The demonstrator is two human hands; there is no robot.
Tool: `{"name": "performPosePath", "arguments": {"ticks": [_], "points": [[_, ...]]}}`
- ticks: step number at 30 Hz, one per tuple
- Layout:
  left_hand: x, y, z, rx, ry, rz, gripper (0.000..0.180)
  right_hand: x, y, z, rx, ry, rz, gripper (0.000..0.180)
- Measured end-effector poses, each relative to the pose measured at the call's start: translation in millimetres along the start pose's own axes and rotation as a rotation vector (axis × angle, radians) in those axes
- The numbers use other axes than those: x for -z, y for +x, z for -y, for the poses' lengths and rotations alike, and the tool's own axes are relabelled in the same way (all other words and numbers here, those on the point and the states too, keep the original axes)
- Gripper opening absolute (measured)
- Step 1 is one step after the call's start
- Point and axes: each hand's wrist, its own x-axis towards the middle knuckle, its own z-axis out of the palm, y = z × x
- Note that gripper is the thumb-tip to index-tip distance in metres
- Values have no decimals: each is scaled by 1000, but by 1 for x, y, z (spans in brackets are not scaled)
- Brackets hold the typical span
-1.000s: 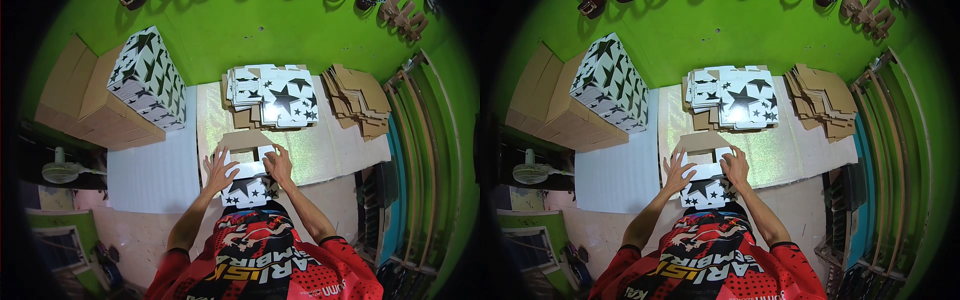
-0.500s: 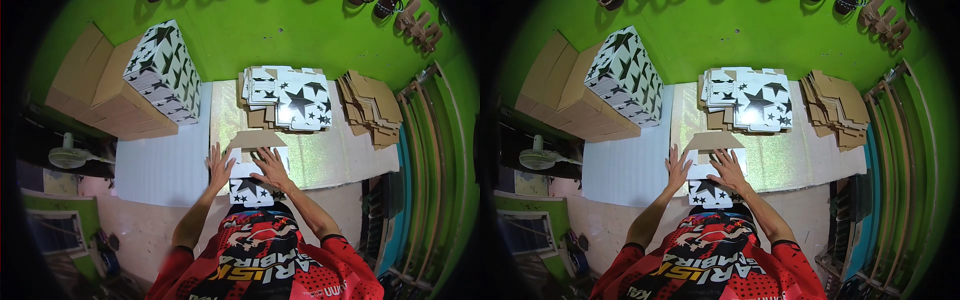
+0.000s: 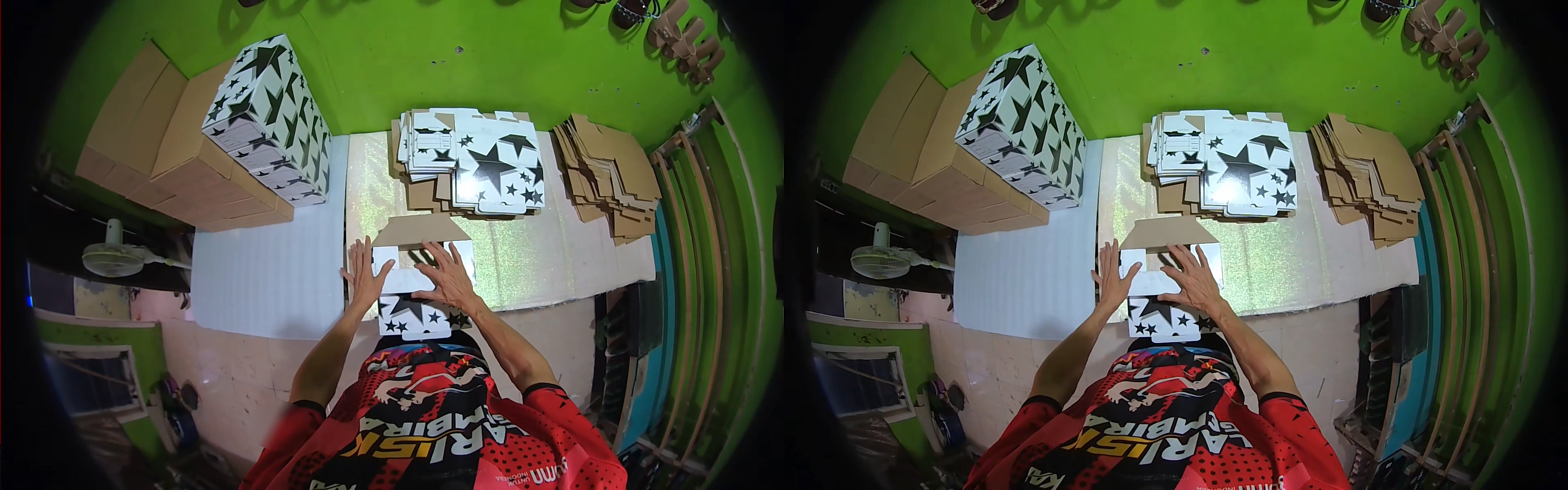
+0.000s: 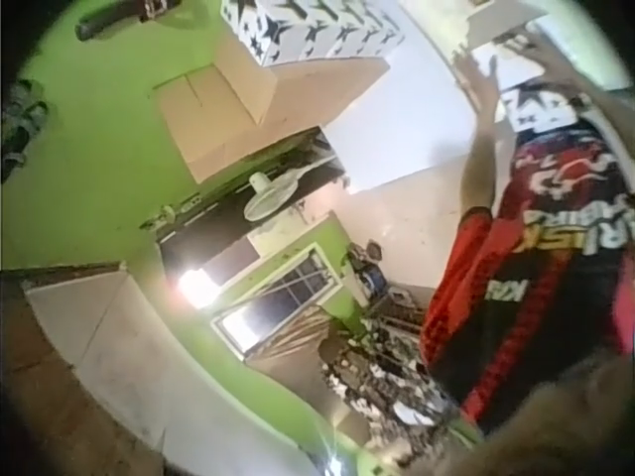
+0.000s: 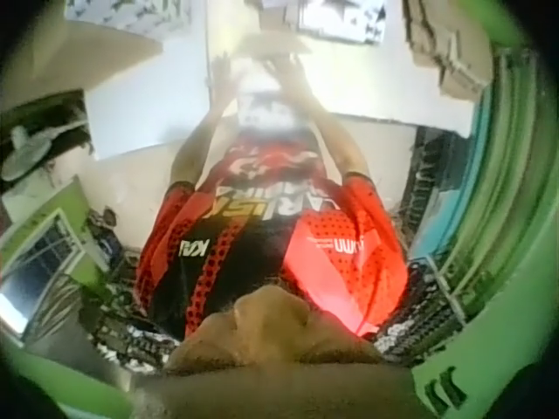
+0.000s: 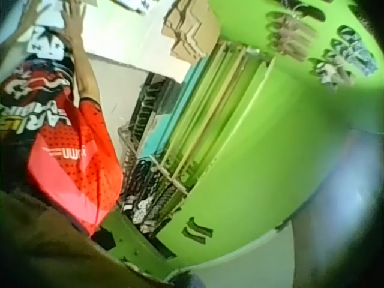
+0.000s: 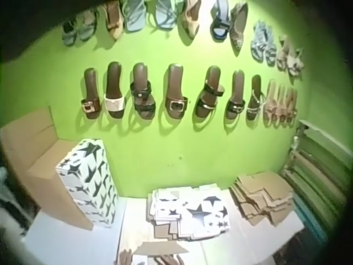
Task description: Folding cardboard shoe boxes into their final shape.
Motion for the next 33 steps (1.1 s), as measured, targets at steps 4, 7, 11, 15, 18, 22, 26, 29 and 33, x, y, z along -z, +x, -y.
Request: {"name": "performPosePath", "arguments": {"ticks": [4,7,11,15,18,22,26,29,33], "points": [[-1,-2,0,-9,-25,-13,94,2,2,3,2,-25,24,75],[1,-4,-1,-32,-23,5,87,5,0,2,-23,3,9,84],[12,7,1,-172,-92,-16,80,18,-2,-13,-153,-8,-160,88],[15,24,-3,-77,-230,31,80,21,9,-37,-438,12,-258,65],[11,29,-7,-20,-282,92,72,17,6,-49,-401,196,-301,59],[-3,25,-10,14,-541,-154,49,6,5,-42,-511,532,-394,47],[-7,29,-4,-76,-552,-249,48,6,4,-48,-476,401,-385,51],[-7,26,-2,-164,-496,-254,29,12,4,-47,-477,412,-325,50],[-2,18,3,-150,-373,-231,44,22,9,-27,-626,575,-237,33]]}}
